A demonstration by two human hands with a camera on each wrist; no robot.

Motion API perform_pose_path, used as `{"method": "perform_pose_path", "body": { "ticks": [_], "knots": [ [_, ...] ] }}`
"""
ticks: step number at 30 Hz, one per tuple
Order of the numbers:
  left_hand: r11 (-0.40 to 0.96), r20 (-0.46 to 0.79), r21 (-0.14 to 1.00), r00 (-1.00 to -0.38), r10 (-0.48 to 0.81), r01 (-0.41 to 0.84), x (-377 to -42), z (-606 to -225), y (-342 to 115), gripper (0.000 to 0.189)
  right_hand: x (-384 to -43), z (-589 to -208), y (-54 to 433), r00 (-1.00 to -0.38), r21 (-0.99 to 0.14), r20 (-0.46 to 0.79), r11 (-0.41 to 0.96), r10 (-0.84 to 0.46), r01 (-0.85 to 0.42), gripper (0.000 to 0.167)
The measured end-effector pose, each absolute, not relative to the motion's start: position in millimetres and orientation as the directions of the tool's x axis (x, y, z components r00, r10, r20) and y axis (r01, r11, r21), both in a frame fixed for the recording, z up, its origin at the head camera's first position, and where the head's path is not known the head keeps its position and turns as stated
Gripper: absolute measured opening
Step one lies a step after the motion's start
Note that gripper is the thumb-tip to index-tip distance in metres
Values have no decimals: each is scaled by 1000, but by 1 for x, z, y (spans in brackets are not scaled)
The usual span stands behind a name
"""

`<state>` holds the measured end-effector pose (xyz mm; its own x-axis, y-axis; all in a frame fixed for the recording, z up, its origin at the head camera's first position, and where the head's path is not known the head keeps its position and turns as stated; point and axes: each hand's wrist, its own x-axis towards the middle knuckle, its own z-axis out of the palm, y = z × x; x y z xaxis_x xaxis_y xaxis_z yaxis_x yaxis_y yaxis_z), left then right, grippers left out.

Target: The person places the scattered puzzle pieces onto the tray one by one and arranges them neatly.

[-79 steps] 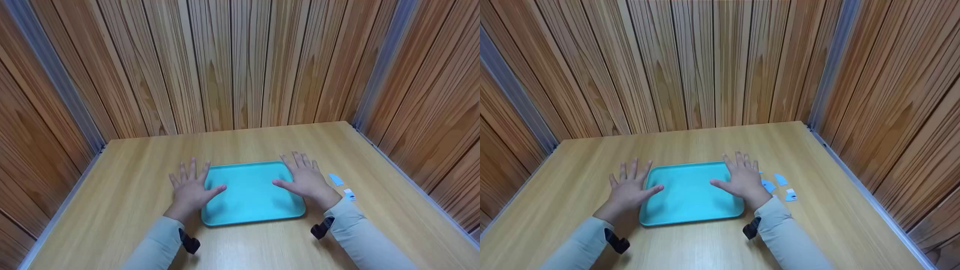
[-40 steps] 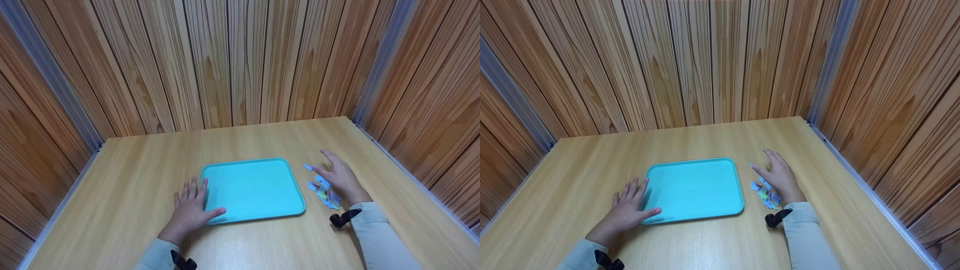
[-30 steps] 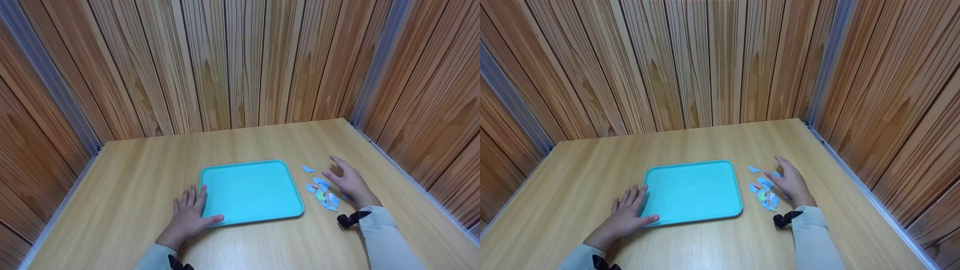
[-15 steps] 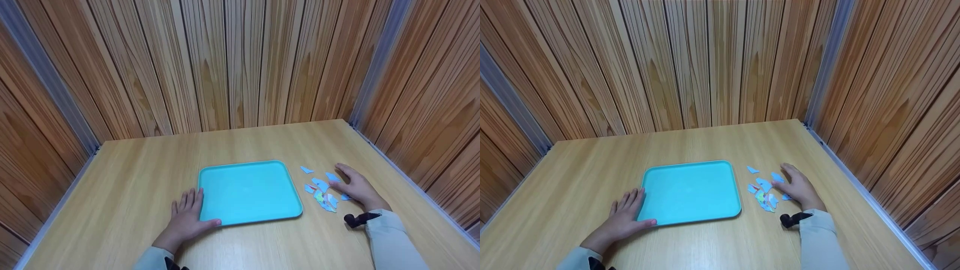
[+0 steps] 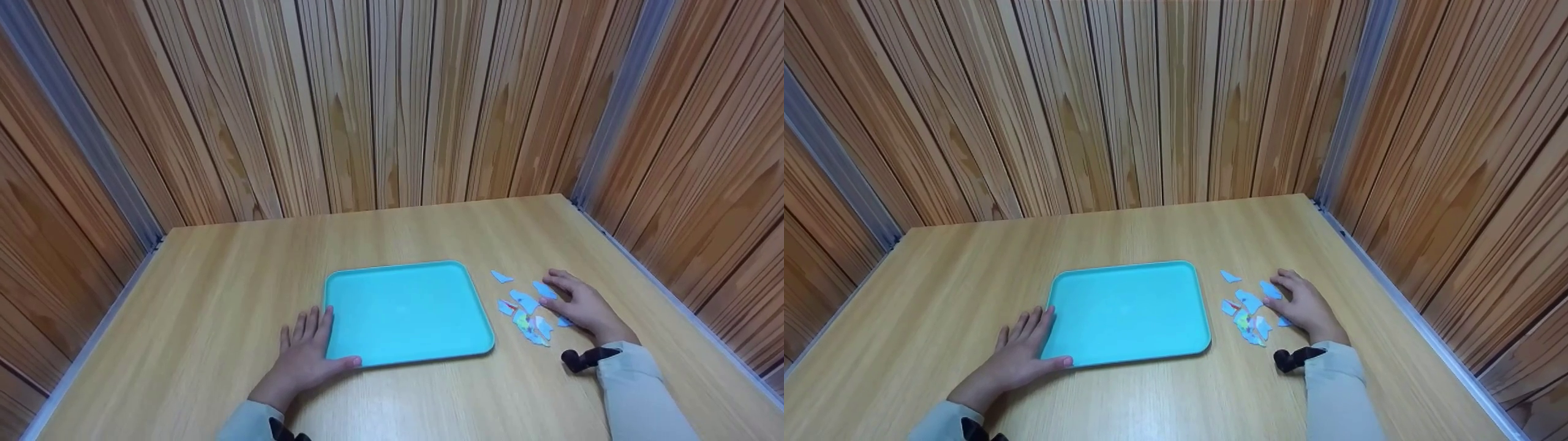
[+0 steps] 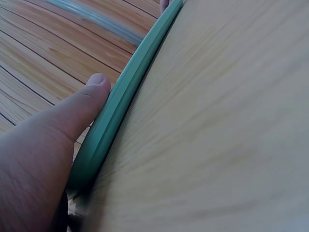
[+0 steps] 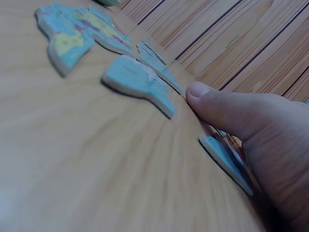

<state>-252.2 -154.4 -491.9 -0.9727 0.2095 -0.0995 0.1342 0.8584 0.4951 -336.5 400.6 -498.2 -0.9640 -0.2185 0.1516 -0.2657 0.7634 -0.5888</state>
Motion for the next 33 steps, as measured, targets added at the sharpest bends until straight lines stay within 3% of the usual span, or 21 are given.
{"method": "perform_pose_path", "body": {
  "ticks": [22, 33],
  "knots": [
    [858, -98, 497, -974, 206, 132, -252, -492, -152, 124, -337, -496, 401, -980, -685, 102, 702, -170, -193, 56],
    [858, -119, 499, -971, 207, 122, -253, -492, -155, 124, -339, -497, 392, -976, -697, 146, 683, -160, -216, 48]
  ]
}}
